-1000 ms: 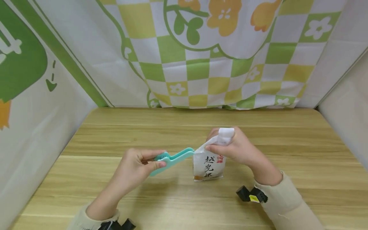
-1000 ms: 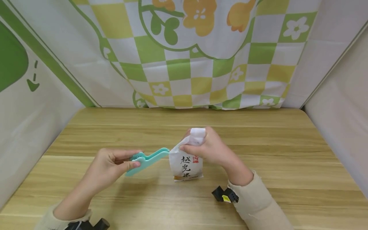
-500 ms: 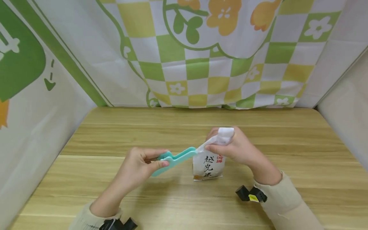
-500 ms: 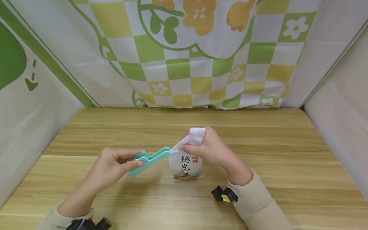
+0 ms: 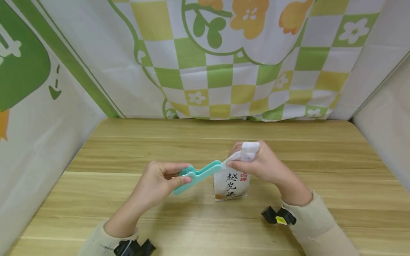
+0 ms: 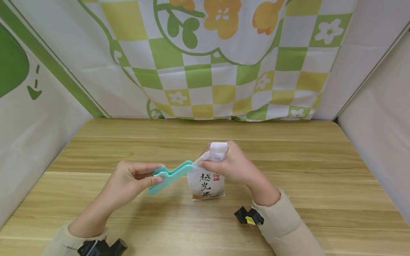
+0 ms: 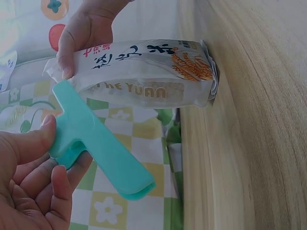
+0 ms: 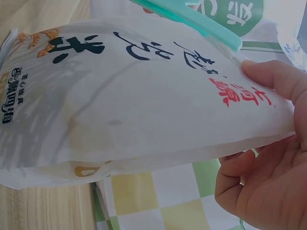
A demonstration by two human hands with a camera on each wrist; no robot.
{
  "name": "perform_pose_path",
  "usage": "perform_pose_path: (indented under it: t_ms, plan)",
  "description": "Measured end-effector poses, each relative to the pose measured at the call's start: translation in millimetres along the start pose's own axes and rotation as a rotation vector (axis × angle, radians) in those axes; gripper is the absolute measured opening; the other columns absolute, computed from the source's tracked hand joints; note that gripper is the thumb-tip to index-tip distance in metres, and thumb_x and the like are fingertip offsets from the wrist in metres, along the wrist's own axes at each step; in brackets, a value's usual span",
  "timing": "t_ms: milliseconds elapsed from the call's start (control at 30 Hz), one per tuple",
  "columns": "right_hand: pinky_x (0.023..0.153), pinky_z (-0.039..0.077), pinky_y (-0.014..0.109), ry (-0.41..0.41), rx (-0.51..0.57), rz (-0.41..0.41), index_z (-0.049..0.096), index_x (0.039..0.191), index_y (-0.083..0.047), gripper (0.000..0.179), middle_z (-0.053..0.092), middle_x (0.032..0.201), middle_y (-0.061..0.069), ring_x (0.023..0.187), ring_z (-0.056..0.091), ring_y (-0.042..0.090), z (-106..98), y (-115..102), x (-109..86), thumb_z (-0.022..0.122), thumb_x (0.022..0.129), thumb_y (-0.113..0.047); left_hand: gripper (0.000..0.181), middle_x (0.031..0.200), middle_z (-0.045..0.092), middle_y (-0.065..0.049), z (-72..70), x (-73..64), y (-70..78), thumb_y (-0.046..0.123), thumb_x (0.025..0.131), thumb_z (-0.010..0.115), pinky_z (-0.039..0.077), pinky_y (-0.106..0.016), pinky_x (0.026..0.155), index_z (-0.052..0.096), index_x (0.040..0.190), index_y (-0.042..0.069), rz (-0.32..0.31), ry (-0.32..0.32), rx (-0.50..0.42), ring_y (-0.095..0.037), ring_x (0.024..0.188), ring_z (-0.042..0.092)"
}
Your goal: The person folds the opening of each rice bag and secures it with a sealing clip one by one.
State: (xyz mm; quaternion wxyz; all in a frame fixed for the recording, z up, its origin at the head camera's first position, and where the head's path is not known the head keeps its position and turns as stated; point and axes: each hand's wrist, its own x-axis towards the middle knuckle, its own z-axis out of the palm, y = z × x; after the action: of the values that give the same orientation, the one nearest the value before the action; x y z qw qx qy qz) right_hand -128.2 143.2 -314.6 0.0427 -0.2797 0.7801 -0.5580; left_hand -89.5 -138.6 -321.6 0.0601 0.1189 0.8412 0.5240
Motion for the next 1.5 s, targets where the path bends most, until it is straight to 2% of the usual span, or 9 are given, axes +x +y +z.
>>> perform_pose_path:
  t_ms: [233,533,700,833,933,1033,1133,1233,1500]
  plan:
    - [0.06,0.052,0.027,-0.003,0.013,-0.005,0.069,0.085,0.0,0.005,0.067,0.082,-0.001,0.069,0.059,0.009,0.6,1.2,1.1,0.073,0.083,0.003,0.028,0.103,0.077,-0.012,7.9,3.6,0.4,0.008,0.082,0.08,0.058,-0.023,0.063,0.076,0.109,0.003,0.017,-0.003,-0.02,-0.012,0.08,0.071]
    - [0.061,0.052,0.027,0.007,0.021,0.053,0.069,0.089,0.002,0.006,0.067,0.079,-0.005,0.069,0.059,0.008,2.3,4.6,0.9,0.073,0.085,0.0,0.029,0.103,0.077,-0.013,11.4,3.6,-1.7,0.009,0.082,0.08,0.059,-0.025,0.067,0.076,0.11,0.004,0.016,0.005,-0.048,-0.013,0.08,0.072]
    - [0.058,0.046,0.026,-0.074,0.065,-0.002,0.061,0.093,0.003,0.006,0.057,0.072,-0.001,0.064,0.049,0.009,-0.4,5.7,0.4,0.064,0.093,-0.002,0.03,0.104,0.076,-0.014,12.8,6.1,-0.4,0.011,0.083,0.08,0.06,-0.026,0.069,0.075,0.112,0.004,0.019,0.009,-0.07,-0.015,0.083,0.074]
    - [0.059,0.045,0.025,-0.131,0.121,-0.046,0.056,0.095,0.002,0.006,0.056,0.074,-0.001,0.066,0.048,0.009,-2.4,8.0,-0.2,0.058,0.096,-0.003,0.03,0.105,0.076,-0.016,14.3,8.6,0.0,0.009,0.083,0.079,0.061,-0.027,0.07,0.075,0.112,0.003,0.023,-0.001,-0.098,-0.017,0.085,0.074]
    - [0.066,0.048,0.027,-0.182,0.17,-0.094,0.055,0.098,0.002,0.003,0.059,0.082,-0.002,0.073,0.052,0.01,-5.0,9.8,0.0,0.054,0.098,-0.001,0.03,0.105,0.076,-0.016,14.8,9.5,-0.5,0.008,0.084,0.079,0.061,-0.028,0.07,0.074,0.113,0.002,0.023,-0.007,-0.11,-0.018,0.086,0.075]
    - [0.075,0.05,0.03,-0.226,0.2,-0.096,0.054,0.101,-0.002,0.005,0.061,0.093,-0.002,0.084,0.057,0.013,-9.2,11.5,-0.5,0.05,0.099,-0.001,0.03,0.104,0.076,-0.016,15.4,10.0,-1.0,0.009,0.084,0.079,0.061,-0.028,0.07,0.074,0.113,0.002,0.018,-0.005,-0.112,-0.019,0.086,0.075]
    - [0.082,0.051,0.033,-0.246,0.191,-0.061,0.054,0.102,-0.006,0.01,0.062,0.101,0.0,0.092,0.058,0.015,-13.0,12.2,-1.4,0.047,0.098,-0.001,0.03,0.104,0.076,-0.016,16.8,11.1,-1.1,0.009,0.083,0.079,0.061,-0.029,0.071,0.075,0.113,0.003,0.009,-0.002,-0.113,-0.019,0.086,0.075]
    - [0.084,0.051,0.034,-0.263,0.162,-0.04,0.052,0.102,-0.006,0.01,0.059,0.104,0.002,0.094,0.058,0.016,-14.9,13.0,-2.0,0.047,0.097,0.0,0.03,0.104,0.076,-0.015,18.6,12.3,-0.2,0.009,0.083,0.079,0.061,-0.029,0.072,0.075,0.113,0.004,0.005,-0.001,-0.122,-0.019,0.087,0.075]
    - [0.074,0.049,0.03,-0.317,0.12,-0.125,0.048,0.096,-0.002,0.007,0.053,0.092,0.005,0.085,0.053,0.015,-18.1,12.9,-2.6,0.045,0.098,0.004,0.031,0.104,0.076,-0.015,22.6,16.3,6.1,0.008,0.083,0.079,0.061,-0.03,0.075,0.074,0.114,0.003,0.015,-0.011,-0.142,-0.019,0.088,0.075]
